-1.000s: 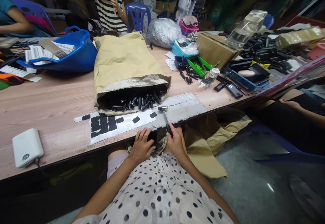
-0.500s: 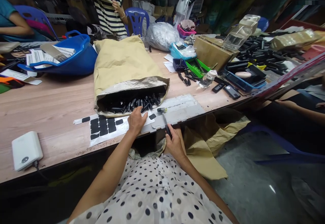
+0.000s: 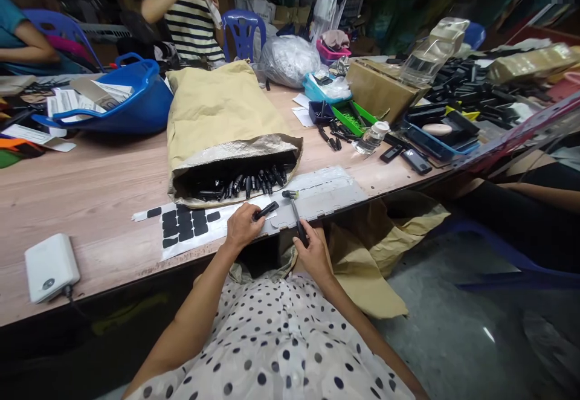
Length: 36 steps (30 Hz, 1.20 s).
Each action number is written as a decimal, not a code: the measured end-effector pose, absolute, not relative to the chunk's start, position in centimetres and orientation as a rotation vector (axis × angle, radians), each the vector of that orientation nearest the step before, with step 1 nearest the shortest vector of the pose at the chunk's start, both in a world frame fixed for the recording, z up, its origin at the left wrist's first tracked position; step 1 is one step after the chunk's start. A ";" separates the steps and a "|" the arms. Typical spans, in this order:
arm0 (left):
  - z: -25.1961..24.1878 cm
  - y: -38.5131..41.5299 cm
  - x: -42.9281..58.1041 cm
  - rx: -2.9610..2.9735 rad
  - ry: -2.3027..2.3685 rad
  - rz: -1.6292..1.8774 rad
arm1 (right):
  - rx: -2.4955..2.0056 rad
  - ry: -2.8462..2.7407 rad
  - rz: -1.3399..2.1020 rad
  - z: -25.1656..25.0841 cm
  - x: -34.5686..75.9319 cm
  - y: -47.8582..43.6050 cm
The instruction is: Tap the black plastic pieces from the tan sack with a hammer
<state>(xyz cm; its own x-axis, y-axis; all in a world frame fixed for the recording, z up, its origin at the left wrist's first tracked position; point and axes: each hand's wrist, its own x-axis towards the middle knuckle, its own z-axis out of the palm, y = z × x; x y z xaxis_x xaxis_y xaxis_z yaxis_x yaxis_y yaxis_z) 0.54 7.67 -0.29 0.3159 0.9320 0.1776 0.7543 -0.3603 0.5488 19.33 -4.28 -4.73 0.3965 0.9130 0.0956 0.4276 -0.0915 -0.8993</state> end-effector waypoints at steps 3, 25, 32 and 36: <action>-1.0 7.8 0.1 2.182 1.460 0.681 | -1.712 -1.196 0.628 -4.7 19.6 -4.4; -1.0 8.3 0.2 2.017 1.424 0.674 | -1.597 -1.350 0.692 -2.6 17.4 -6.1; -1.0 8.4 0.3 1.992 1.406 0.697 | -1.599 -1.364 0.712 -2.6 17.3 -6.1; -1.0 8.4 0.2 1.964 1.361 0.715 | -1.541 -1.407 0.703 -2.3 16.9 -6.1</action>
<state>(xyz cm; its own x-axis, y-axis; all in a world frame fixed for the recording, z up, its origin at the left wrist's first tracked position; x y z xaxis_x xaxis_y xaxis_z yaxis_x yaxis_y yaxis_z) 0.17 8.37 -1.01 0.3168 0.9454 0.0765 0.5995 -0.2621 0.7562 16.88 -6.08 -2.33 0.1891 0.9687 0.1609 0.4531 0.0593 -0.8895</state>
